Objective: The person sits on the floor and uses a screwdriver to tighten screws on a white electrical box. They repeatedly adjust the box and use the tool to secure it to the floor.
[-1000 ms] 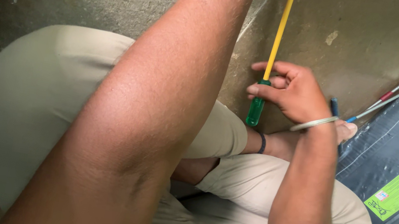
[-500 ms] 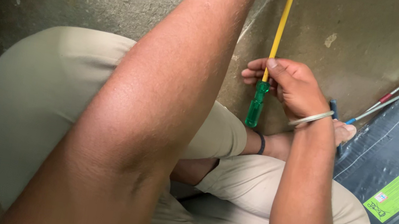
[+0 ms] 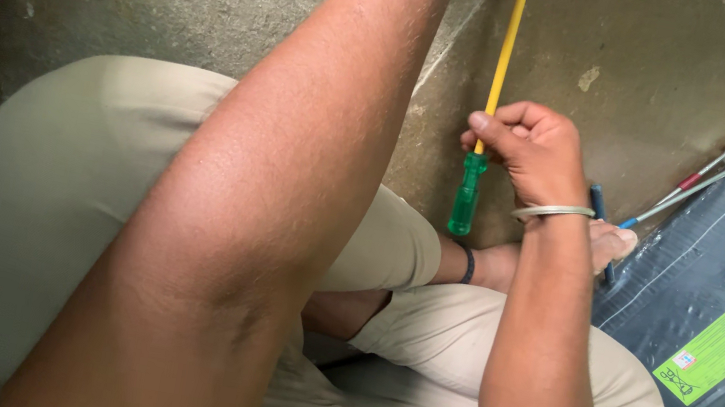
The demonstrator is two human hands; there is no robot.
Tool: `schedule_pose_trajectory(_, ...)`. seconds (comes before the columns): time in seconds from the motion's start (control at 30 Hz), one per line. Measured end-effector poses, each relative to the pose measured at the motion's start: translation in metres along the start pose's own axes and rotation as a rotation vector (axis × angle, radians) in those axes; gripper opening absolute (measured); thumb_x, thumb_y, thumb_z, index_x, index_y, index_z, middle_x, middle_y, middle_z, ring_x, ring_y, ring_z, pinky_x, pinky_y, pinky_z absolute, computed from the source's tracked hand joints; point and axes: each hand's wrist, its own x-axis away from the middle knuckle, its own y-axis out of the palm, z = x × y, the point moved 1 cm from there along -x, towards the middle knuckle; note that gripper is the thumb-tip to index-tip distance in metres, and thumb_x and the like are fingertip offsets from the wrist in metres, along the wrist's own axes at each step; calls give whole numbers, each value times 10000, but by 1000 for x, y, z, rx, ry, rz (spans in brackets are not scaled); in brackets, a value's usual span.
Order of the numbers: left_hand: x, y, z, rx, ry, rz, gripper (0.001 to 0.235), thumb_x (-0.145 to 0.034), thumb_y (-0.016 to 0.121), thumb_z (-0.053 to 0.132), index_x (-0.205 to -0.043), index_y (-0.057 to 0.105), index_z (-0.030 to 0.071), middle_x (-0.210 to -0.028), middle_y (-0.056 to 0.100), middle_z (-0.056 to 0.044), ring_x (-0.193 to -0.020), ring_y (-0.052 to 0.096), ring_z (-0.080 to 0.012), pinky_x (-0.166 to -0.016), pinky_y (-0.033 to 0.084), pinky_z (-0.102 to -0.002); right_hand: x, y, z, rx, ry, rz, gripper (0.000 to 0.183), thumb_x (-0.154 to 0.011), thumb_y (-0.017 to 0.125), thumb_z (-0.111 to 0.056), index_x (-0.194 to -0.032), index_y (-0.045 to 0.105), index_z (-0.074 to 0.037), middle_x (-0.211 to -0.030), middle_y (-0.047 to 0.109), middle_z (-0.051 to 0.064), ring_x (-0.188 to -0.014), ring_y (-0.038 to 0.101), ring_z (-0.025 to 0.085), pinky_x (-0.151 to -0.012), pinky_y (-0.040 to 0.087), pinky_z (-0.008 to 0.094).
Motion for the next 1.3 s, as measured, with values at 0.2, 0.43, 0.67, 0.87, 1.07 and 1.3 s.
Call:
schedule_pose_trajectory(0.2,-4,9,8,58,-13,-4,243,-884,590,284,-856,727,85,-720,787,-14,-574,714,-132,-536,588,-309,-9,3,14,19,-206,226,350,-835,878,-6,-910,538,-50,-708,640,17,-606,630,85,-536,513,220)
schedule_pose_trajectory(0.43,-14,13,21,183,-40,4,239,-883,595,281,-857,725,83,-721,787,-17,-576,712,-134,-536,585,-308,-12,-6,14,22,-257,174,156,-961,749,-89,-1083,702,-3,-858,707,-15,-683,641,57,-616,560,220)
schedule_pose_trajectory(0.67,-19,23,17,280,-42,28,235,-881,600,279,-858,723,80,-722,787,-20,-578,711,-136,-536,581,-307,-6,-20,17,430,15,165,157,-836,816,-106,-938,737,-16,-738,710,21,-641,649,104,-576,515,252)
schedule_pose_trajectory(0.87,-26,21,14,359,-57,53,232,-880,604,277,-859,722,78,-723,786,-22,-580,709,-137,-536,579,-307,3,-22,10,662,-4,156,233,-788,871,-189,-902,747,-28,-709,686,59,-622,600,123,-599,502,305)
schedule_pose_trajectory(1.07,-29,16,15,434,-53,83,228,-879,609,275,-859,720,77,-724,786,-25,-582,708,-138,-536,576,-306,5,-21,6,663,0,152,247,-796,866,-227,-885,743,-31,-689,681,61,-614,599,136,-601,499,316)
schedule_pose_trajectory(1.3,-40,9,15,498,-44,101,225,-877,614,273,-860,718,74,-725,786,-27,-584,707,-140,-536,573,-306,11,-18,-4,746,68,60,218,-805,825,-224,-931,767,-57,-763,740,82,-682,677,178,-660,530,347)
